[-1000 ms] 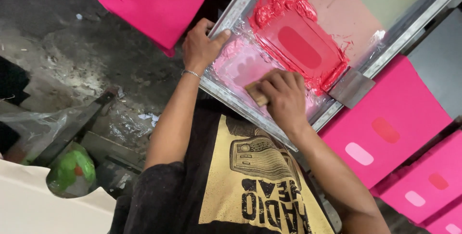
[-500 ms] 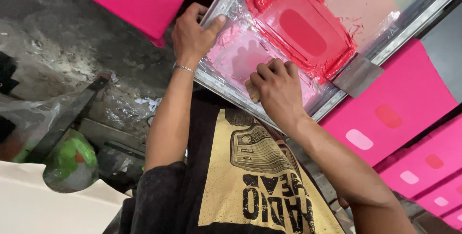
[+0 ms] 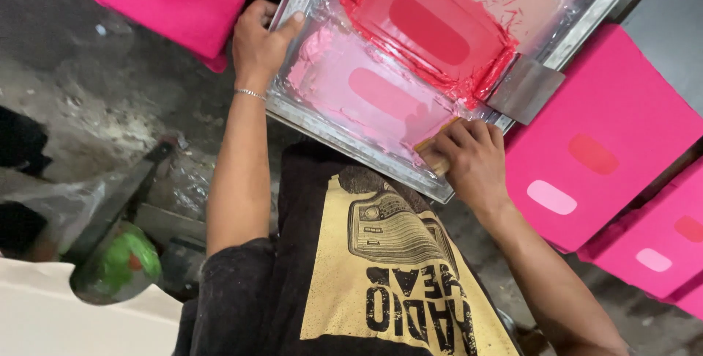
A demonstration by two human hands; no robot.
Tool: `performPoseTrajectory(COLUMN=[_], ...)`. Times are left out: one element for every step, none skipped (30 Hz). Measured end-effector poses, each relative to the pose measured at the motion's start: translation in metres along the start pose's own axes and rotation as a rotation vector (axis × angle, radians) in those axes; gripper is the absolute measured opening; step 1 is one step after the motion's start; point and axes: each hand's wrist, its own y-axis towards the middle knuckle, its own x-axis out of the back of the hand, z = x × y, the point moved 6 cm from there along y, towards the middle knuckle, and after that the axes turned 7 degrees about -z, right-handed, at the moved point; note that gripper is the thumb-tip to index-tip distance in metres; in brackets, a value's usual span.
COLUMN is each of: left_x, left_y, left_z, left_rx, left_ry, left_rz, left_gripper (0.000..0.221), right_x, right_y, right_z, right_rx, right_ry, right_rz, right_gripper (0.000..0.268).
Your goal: Screen printing designs onto pink fabric pieces using a screen and squeegee at a fast, professional pace.
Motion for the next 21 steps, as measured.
performPoseTrajectory(left_x=[-0.002, -0.004, -0.005, -0.008, -0.009, -0.011, -0.014, -0.015, -0.014, -0.014, -0.016, -0.016, -0.017, -0.017, -0.016, -0.015, -0.016, -0.015, -0.015, -0.016, -0.017], left_y=[0.003, 0.004, 0.004, 0.007, 0.007, 0.008, 0.010, 0.014, 0.013, 0.015, 0.013, 0.013, 0.011, 0.012, 0.012, 0.012, 0.011, 0.011, 0.010, 0.012, 0.013], left_z=[0.001, 0.003, 0.011, 0.019, 0.021, 0.025, 0.029, 0.025, 0.026, 0.028, 0.027, 0.029, 0.032, 0.030, 0.028, 0.028, 0.025, 0.023, 0.021, 0.026, 0.031], left_rx=[0.039, 0.003, 0.055, 0.108, 0.079, 0.096, 0.112, 0.082, 0.092, 0.102, 0.087, 0.106, 0.130, 0.121, 0.108, 0.096, 0.094, 0.085, 0.079, 0.078, 0.062], left_ry=[0.010, 0.016, -0.009, -0.034, -0.025, -0.022, -0.019, -0.011, -0.022, -0.034, -0.024, -0.063, -0.102, -0.093, -0.109, -0.126, -0.118, -0.136, -0.159, -0.155, -0.147], left_rz=[0.028, 0.024, 0.038, 0.052, 0.055, 0.063, 0.075, 0.082, 0.068, 0.055, 0.067, 0.063, 0.060, 0.073, 0.062, 0.050, 0.065, 0.061, 0.053, 0.063, 0.044], left_gripper=[0.040, 0.040, 0.042, 0.045, 0.045, 0.045, 0.046, 0.046, 0.042, 0.039, 0.039, 0.036, 0.033, 0.033, 0.032, 0.030, 0.030, 0.028, 0.026, 0.026, 0.026], right_x=[0.001, -0.003, -0.011, -0.020, -0.007, 0.002, 0.011, 0.006, -0.003, -0.014, -0.026, -0.042, -0.058, -0.058, -0.059, -0.060, -0.063, -0.066, -0.069, -0.067, -0.063], right_y=[-0.005, -0.015, -0.025, -0.035, -0.037, -0.039, -0.044, -0.050, -0.062, -0.074, -0.083, -0.096, -0.110, -0.111, -0.116, -0.120, -0.123, -0.128, -0.131, -0.130, -0.128], right_z=[-0.005, -0.013, -0.026, -0.039, -0.036, -0.038, -0.039, -0.040, -0.044, -0.046, -0.046, -0.047, -0.048, -0.047, -0.047, -0.046, -0.045, -0.046, -0.047, -0.044, -0.043], right_rx=[-0.015, -0.034, -0.159, -0.282, -0.301, -0.420, -0.539, -0.558, -0.698, -0.836, -0.854, -0.979, -1.103, -1.120, -1.215, -1.310, -1.327, -1.388, -1.443, -1.454, -1.459], right_ry=[0.057, 0.054, 0.134, 0.216, 0.220, 0.377, 0.536, 0.540, 0.636, 0.734, 0.740, 0.781, 0.821, 0.825, 0.852, 0.877, 0.879, 0.841, 0.800, 0.798, 0.741], right_rz=[0.000, -0.032, -0.020, -0.009, -0.033, -0.053, -0.075, -0.100, -0.111, -0.122, -0.134, -0.128, -0.116, -0.122, -0.129, -0.137, -0.136, -0.129, -0.119, -0.117, -0.118], right_gripper=[0.014, 0.014, 0.019, 0.025, 0.025, 0.021, 0.017, 0.017, 0.018, 0.020, 0.020, 0.025, 0.032, 0.032, 0.040, 0.049, 0.049, 0.052, 0.056, 0.056, 0.056])
